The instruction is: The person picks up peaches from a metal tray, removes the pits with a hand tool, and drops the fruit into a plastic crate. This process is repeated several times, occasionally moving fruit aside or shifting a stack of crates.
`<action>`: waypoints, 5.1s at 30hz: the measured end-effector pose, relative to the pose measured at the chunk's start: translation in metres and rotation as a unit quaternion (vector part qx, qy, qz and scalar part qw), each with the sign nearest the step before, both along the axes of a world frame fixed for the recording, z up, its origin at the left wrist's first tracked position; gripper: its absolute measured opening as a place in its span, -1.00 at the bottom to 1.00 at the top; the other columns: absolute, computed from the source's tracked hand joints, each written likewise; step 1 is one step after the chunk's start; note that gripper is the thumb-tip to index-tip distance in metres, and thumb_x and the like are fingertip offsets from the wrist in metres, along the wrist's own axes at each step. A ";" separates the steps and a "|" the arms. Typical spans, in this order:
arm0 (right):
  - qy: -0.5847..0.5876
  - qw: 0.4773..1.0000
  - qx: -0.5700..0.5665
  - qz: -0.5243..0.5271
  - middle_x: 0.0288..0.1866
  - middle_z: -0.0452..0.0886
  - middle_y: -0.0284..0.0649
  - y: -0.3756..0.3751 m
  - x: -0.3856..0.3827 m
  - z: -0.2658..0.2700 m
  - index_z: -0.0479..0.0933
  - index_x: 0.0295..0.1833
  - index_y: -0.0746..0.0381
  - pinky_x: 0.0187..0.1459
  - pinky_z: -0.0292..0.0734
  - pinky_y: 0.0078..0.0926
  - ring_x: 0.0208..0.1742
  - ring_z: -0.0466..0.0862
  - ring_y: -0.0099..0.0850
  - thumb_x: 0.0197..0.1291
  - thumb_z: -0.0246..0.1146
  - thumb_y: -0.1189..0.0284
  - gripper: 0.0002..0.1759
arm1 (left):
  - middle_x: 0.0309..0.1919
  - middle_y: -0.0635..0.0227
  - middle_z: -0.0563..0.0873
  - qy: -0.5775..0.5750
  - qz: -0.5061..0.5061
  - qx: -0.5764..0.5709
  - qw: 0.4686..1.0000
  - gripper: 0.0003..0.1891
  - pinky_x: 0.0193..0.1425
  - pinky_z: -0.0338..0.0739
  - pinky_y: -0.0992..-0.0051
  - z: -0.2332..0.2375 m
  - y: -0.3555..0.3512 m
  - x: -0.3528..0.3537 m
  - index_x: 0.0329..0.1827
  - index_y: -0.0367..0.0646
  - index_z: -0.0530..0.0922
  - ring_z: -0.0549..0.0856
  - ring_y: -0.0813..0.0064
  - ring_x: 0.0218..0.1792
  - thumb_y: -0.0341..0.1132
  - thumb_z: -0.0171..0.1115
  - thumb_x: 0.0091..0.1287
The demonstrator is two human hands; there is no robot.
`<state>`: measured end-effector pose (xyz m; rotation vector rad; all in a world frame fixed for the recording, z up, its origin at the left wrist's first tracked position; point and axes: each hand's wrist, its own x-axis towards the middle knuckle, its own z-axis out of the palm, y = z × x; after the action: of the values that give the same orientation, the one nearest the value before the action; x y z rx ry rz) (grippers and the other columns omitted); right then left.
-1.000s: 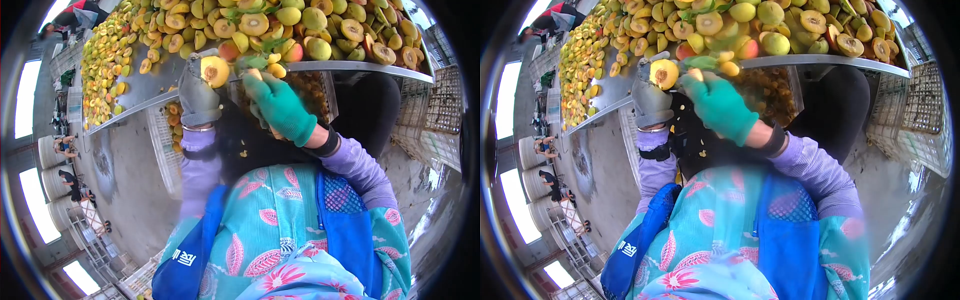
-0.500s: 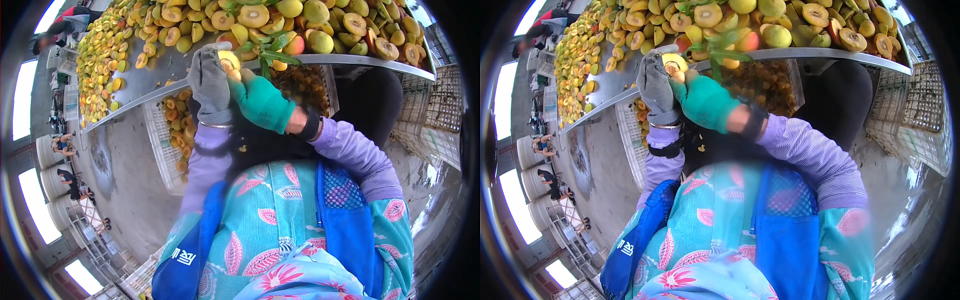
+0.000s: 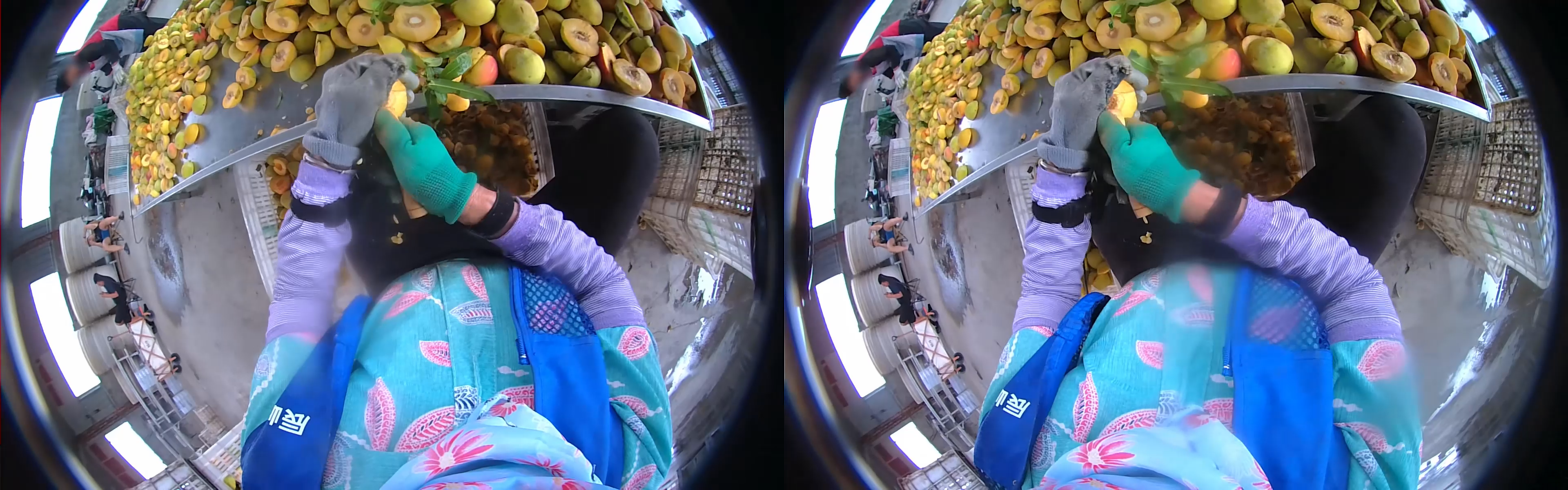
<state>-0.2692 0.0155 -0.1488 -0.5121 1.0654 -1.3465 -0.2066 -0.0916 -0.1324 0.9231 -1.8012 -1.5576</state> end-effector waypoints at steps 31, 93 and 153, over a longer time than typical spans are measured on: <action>-0.390 0.886 0.136 0.212 -0.66 0.26 -0.50 0.022 -0.044 -0.026 0.35 -0.32 -0.01 -0.61 0.19 -0.59 -0.67 0.29 -0.61 0.34 0.03 -0.07 -0.63 | 0.02 0.16 0.63 -0.432 0.216 -0.369 0.794 -0.59 0.13 0.50 0.27 -0.009 0.015 0.150 0.13 -0.19 0.52 0.61 0.18 0.01 -0.18 0.24 0.29; -0.123 0.989 -0.011 0.082 -0.61 0.43 -0.28 -0.011 -0.046 0.004 0.40 -0.30 0.20 -0.63 0.28 -0.47 -0.67 0.39 -0.45 0.39 0.01 0.03 -0.57 | -0.22 0.22 0.71 0.001 0.120 -0.188 0.975 -0.75 -0.08 0.59 0.52 -0.012 0.002 -0.021 -0.04 -0.30 0.59 0.68 0.49 -0.22 -0.30 0.11 0.39; 0.140 0.981 -0.058 -0.118 -0.52 0.45 -0.39 -0.020 -0.057 -0.021 0.42 -0.22 0.22 -0.57 0.29 -0.62 -0.55 0.40 -0.64 0.29 0.21 0.12 -0.65 | -0.12 0.26 0.68 0.077 0.008 0.160 0.984 -0.63 -0.25 0.63 0.46 -0.006 -0.033 0.020 0.11 -0.24 0.52 0.71 0.43 -0.20 -0.14 0.07 0.42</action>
<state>-0.3263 -0.0050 -0.1698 -0.6944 1.3148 -1.5831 -0.1867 -0.1242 -0.1379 0.9289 -1.4593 -1.8888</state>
